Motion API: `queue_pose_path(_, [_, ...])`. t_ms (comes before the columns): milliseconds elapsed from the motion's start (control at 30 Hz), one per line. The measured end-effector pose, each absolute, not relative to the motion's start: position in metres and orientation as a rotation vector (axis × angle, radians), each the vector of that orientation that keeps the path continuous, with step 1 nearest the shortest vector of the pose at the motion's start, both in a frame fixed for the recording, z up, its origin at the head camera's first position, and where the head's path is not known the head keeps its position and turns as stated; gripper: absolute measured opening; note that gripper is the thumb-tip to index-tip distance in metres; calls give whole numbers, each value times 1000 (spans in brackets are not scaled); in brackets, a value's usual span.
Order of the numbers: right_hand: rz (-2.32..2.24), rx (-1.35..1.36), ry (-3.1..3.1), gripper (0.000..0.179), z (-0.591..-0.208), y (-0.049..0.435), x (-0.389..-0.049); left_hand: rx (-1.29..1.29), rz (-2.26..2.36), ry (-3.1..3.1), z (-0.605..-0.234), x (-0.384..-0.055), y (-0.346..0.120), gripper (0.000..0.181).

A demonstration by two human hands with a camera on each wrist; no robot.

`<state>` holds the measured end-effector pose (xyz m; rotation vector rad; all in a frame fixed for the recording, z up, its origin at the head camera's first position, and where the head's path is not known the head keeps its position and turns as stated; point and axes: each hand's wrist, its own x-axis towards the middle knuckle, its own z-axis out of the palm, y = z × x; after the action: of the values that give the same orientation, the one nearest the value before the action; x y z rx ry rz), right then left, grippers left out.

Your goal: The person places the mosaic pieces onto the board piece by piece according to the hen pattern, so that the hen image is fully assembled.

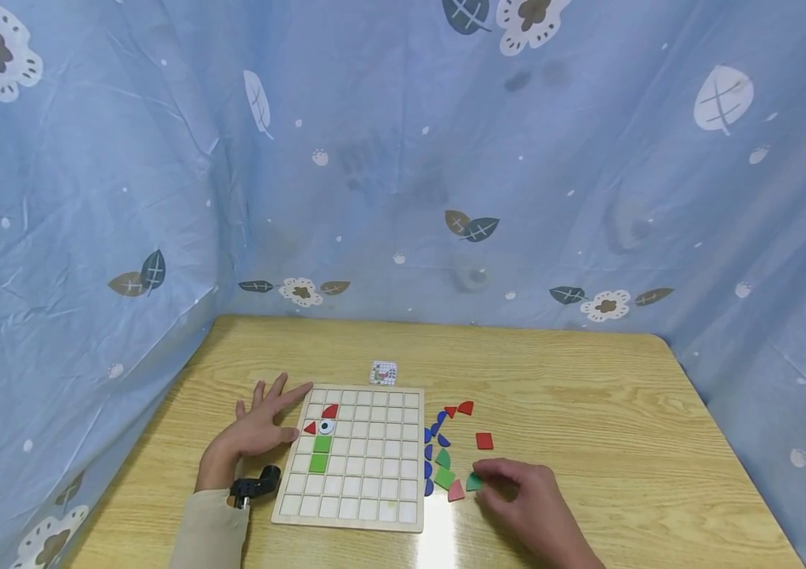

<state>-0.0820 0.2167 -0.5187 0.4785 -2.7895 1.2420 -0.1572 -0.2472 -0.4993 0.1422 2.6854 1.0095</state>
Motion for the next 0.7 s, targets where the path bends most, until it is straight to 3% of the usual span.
queue_pose_path(700, [1131,560,-2779,41,-523,211,-90,133,1022,2680,-502,-158,-248,87])
